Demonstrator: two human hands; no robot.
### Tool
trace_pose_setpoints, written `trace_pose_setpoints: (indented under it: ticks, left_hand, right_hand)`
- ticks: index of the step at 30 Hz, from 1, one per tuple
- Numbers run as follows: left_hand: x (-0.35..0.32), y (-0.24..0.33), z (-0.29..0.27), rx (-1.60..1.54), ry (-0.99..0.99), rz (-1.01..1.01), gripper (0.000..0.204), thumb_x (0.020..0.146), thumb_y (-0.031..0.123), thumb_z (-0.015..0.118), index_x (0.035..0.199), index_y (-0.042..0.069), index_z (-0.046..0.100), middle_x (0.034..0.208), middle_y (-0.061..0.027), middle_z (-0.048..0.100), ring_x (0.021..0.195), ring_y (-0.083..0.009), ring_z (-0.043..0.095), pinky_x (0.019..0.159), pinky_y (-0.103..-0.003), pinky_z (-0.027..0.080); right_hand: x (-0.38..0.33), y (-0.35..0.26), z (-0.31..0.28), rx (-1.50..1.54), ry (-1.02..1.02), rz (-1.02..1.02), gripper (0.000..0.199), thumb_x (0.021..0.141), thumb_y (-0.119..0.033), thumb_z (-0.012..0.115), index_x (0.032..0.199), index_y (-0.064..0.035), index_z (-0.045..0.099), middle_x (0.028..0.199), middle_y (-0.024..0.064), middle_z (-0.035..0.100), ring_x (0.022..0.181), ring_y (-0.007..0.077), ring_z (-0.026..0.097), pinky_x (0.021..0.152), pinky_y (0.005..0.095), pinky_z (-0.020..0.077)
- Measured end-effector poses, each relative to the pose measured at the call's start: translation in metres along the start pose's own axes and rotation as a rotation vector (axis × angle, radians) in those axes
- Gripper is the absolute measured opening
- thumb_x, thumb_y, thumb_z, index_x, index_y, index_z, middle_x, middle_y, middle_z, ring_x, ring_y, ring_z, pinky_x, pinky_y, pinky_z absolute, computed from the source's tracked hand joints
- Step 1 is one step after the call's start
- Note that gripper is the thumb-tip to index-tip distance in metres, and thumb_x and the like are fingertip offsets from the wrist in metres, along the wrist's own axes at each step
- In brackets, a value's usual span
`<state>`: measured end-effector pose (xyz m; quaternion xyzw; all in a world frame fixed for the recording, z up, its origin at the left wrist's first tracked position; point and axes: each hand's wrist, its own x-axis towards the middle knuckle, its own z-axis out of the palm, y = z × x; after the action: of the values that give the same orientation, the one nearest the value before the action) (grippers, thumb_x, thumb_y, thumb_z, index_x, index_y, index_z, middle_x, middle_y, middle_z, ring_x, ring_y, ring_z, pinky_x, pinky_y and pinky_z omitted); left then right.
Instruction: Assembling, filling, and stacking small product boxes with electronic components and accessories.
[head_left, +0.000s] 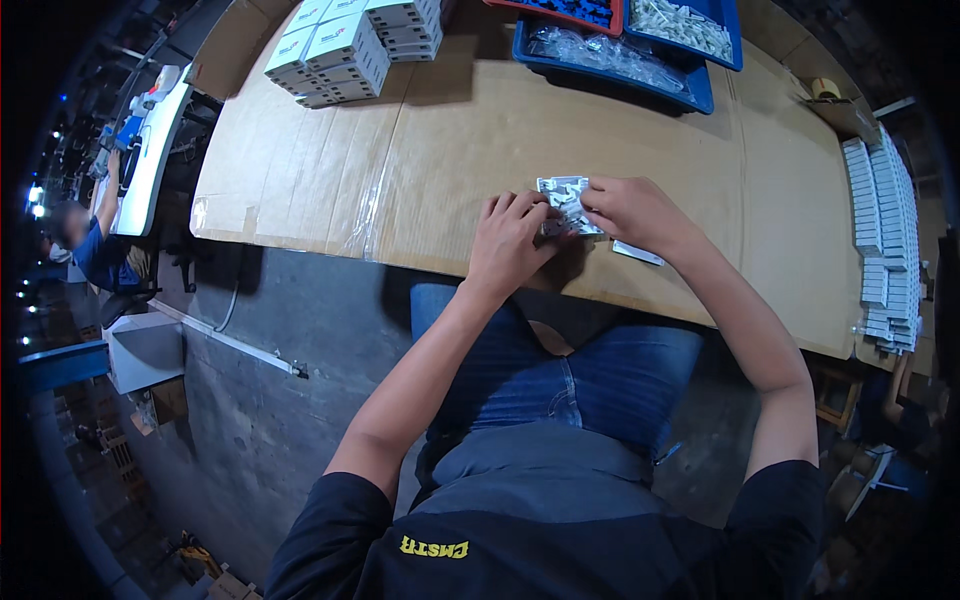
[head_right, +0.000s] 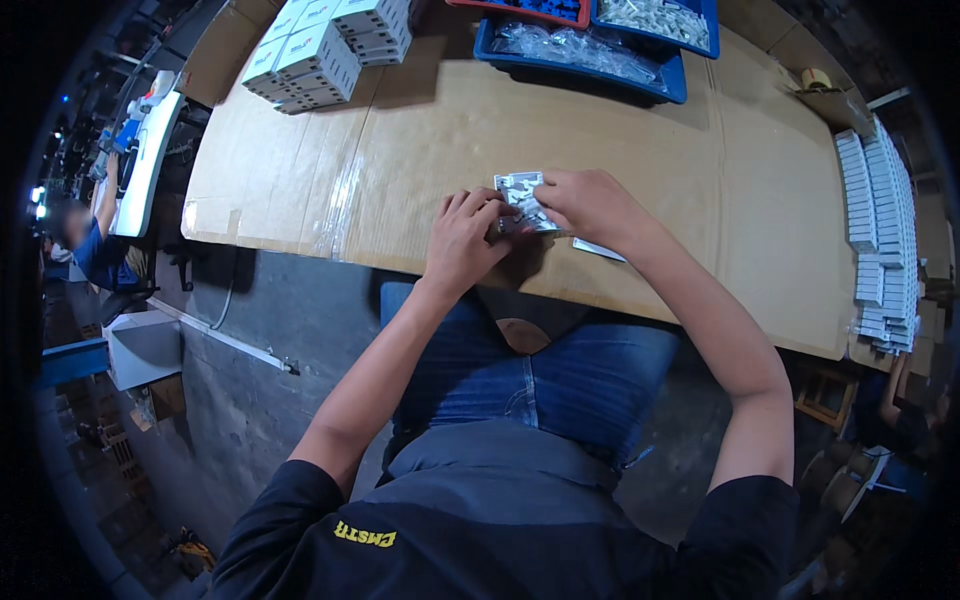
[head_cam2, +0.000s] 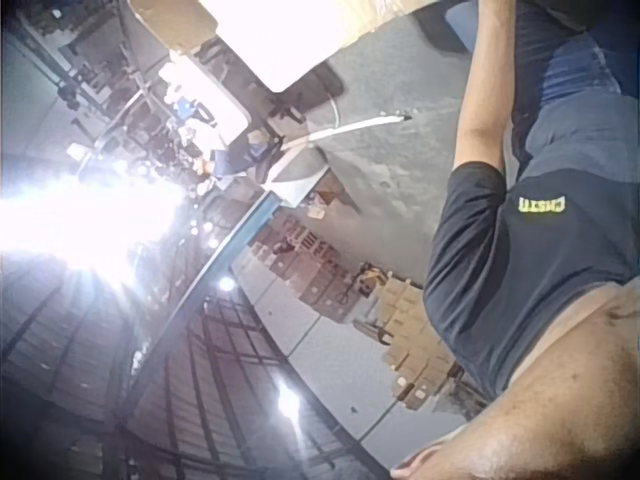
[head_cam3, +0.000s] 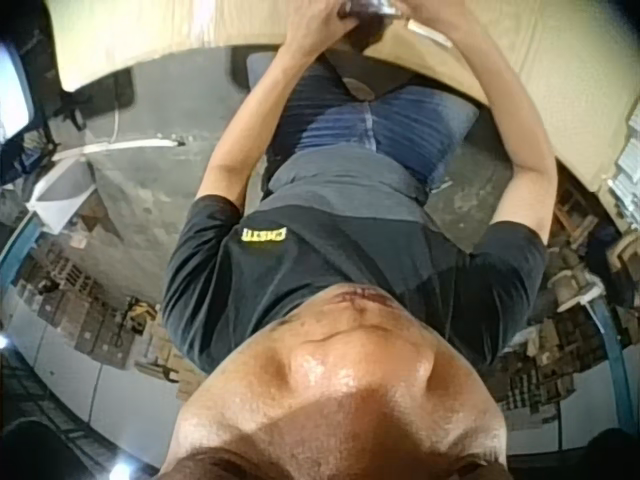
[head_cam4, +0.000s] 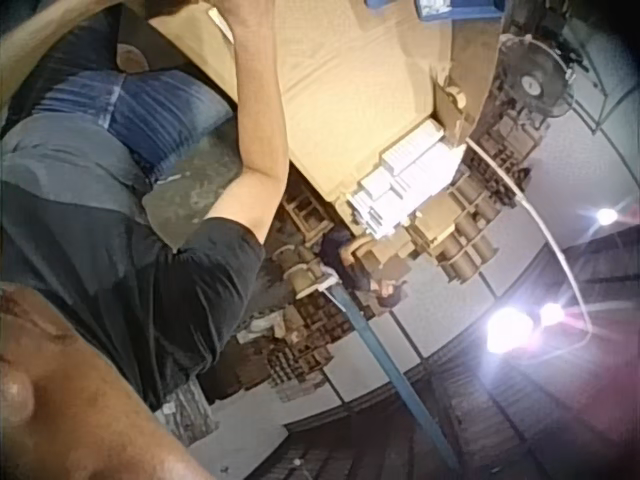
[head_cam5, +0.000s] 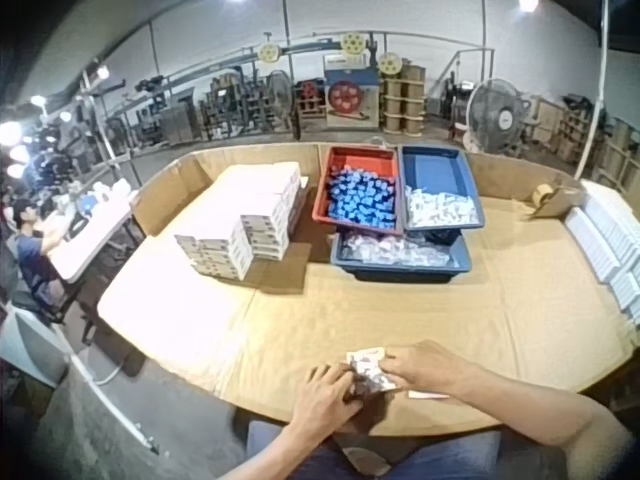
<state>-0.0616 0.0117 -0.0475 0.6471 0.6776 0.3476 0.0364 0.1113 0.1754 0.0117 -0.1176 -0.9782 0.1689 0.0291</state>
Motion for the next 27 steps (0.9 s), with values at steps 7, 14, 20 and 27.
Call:
trace_pose_setpoints:
  ticks: [7, 14, 20, 27]
  left_hand:
    - [0.003, 0.001, -0.002, -0.005, 0.032, 0.014, 0.036, 0.083, 0.036, 0.083, 0.098, 0.006, 0.07, 0.111, -0.0064, 0.067, 0.1, -0.0287, 0.061, 0.094, -0.043, 0.045]
    - [0.003, -0.001, 0.0, 0.003, 0.014, -0.001, 0.033, 0.08, 0.035, 0.085, 0.099, 0.011, 0.074, 0.112, -0.0032, 0.067, 0.103, -0.0259, 0.062, 0.093, -0.041, 0.045]
    - [0.003, -0.001, 0.0, 0.013, 0.004, -0.003, 0.034, 0.079, 0.034, 0.085, 0.101, 0.01, 0.074, 0.111, -0.0033, 0.067, 0.103, -0.0254, 0.062, 0.093, -0.041, 0.045]
    - [0.004, -0.001, 0.001, -0.029, 0.024, -0.017, 0.034, 0.08, 0.032, 0.085, 0.102, 0.01, 0.074, 0.114, -0.0047, 0.069, 0.105, -0.0257, 0.063, 0.094, -0.041, 0.045]
  right_hand:
    - [0.0, 0.003, -0.002, -0.059, -0.033, -0.034, 0.01, 0.087, -0.015, 0.071, 0.091, -0.0069, 0.068, 0.097, 0.0076, 0.066, 0.082, 0.0317, 0.069, 0.07, 0.0464, 0.0563]
    - [0.003, 0.005, -0.01, 0.049, -0.08, -0.037, 0.011, 0.084, -0.014, 0.069, 0.091, -0.006, 0.069, 0.096, 0.0095, 0.065, 0.084, 0.0323, 0.068, 0.071, 0.0468, 0.0551]
    - [0.004, -0.001, -0.013, 0.036, -0.144, -0.026, 0.012, 0.083, -0.015, 0.071, 0.091, -0.0058, 0.069, 0.099, 0.0095, 0.065, 0.082, 0.0318, 0.067, 0.069, 0.0451, 0.0532]
    - [0.0, 0.005, -0.016, 0.05, -0.11, -0.038, 0.014, 0.085, -0.016, 0.068, 0.094, -0.0058, 0.072, 0.101, 0.0099, 0.066, 0.085, 0.0325, 0.068, 0.073, 0.0458, 0.055]
